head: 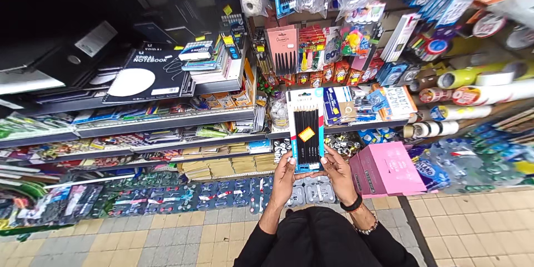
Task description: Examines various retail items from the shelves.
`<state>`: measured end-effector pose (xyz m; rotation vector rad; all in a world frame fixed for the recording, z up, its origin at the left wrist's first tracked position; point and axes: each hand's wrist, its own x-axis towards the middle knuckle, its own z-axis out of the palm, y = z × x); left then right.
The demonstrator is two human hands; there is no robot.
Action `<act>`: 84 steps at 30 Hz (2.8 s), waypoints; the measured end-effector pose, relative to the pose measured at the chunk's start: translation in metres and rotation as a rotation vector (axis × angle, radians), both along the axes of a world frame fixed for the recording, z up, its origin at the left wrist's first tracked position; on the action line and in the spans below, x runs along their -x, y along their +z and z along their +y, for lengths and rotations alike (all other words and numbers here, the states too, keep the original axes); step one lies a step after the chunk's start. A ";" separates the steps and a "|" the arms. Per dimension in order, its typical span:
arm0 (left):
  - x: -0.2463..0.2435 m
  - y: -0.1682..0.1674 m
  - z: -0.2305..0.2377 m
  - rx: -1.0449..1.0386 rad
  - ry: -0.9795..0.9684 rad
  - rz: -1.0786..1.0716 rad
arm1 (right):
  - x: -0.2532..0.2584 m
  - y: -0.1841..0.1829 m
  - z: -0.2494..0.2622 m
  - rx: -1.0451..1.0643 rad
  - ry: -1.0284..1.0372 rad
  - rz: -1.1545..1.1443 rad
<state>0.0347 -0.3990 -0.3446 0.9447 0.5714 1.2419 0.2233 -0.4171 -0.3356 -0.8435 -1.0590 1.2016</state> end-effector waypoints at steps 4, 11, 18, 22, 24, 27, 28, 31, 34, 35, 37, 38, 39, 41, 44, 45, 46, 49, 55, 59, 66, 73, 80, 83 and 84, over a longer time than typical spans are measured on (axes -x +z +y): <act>0.000 -0.001 0.001 0.000 0.006 0.002 | 0.000 0.000 0.001 -0.007 0.003 0.010; 0.001 -0.002 0.003 -0.004 0.001 -0.002 | 0.001 0.000 0.002 -0.003 0.002 0.001; 0.001 -0.003 0.003 0.000 0.003 0.002 | 0.001 -0.001 0.003 0.000 -0.008 -0.007; 0.001 -0.002 0.004 -0.009 0.003 0.008 | 0.001 0.000 0.004 -0.005 0.000 -0.006; 0.002 -0.002 0.005 -0.007 0.002 0.010 | 0.002 0.000 0.005 -0.004 -0.001 -0.008; 0.002 -0.002 0.006 -0.006 0.007 0.011 | 0.002 0.000 0.005 0.002 -0.005 -0.014; 0.002 -0.002 0.006 -0.007 0.008 0.009 | 0.002 0.000 0.006 0.004 -0.008 -0.018; 0.003 -0.001 0.006 -0.008 0.010 -0.001 | 0.004 0.000 0.007 0.014 -0.008 -0.023; 0.004 -0.001 0.006 0.000 0.029 0.000 | 0.006 -0.001 0.009 0.007 -0.007 -0.020; 0.004 -0.001 0.007 0.006 0.043 0.005 | 0.007 0.000 0.009 0.001 -0.013 -0.022; 0.004 0.004 0.016 0.001 0.080 0.015 | 0.007 0.002 0.013 -0.024 -0.022 -0.030; 0.004 0.008 0.023 -0.009 0.109 0.025 | 0.005 0.002 0.015 -0.029 -0.022 -0.033; 0.003 0.016 0.032 -0.022 0.144 0.038 | 0.002 0.001 0.016 -0.029 -0.019 -0.032; 0.005 0.040 0.055 -0.068 0.200 0.062 | -0.005 -0.005 0.015 -0.024 -0.017 -0.020; 0.006 0.100 0.108 -0.226 0.252 0.091 | -0.021 -0.017 0.007 -0.015 -0.031 -0.043; 0.005 0.123 0.129 -0.283 0.273 0.109 | -0.025 -0.023 0.003 -0.006 -0.041 -0.062; 0.004 0.145 0.150 -0.334 0.303 0.127 | -0.028 -0.028 -0.002 0.003 -0.053 -0.083; -0.006 0.206 0.204 -0.392 0.375 0.182 | -0.036 -0.039 -0.019 0.032 -0.081 -0.112; -0.033 0.265 0.291 -0.410 0.448 0.229 | -0.054 -0.055 -0.043 0.060 -0.168 -0.107; -0.042 0.268 0.323 -0.354 0.433 0.242 | -0.064 -0.059 -0.053 0.106 -0.224 -0.087; -0.044 0.259 0.334 -0.337 0.443 0.259 | -0.069 -0.061 -0.056 0.127 -0.254 -0.073; -0.040 0.260 0.325 -0.313 0.432 0.284 | -0.063 -0.062 -0.047 0.118 -0.207 -0.073; -0.033 0.264 0.279 -0.303 0.403 0.364 | -0.061 -0.062 -0.046 0.134 -0.190 -0.071; -0.027 0.252 0.272 -0.348 0.391 0.358 | -0.061 -0.064 -0.046 0.136 -0.184 -0.058; -0.026 0.248 0.272 -0.364 0.371 0.365 | -0.061 -0.064 -0.046 0.137 -0.183 -0.055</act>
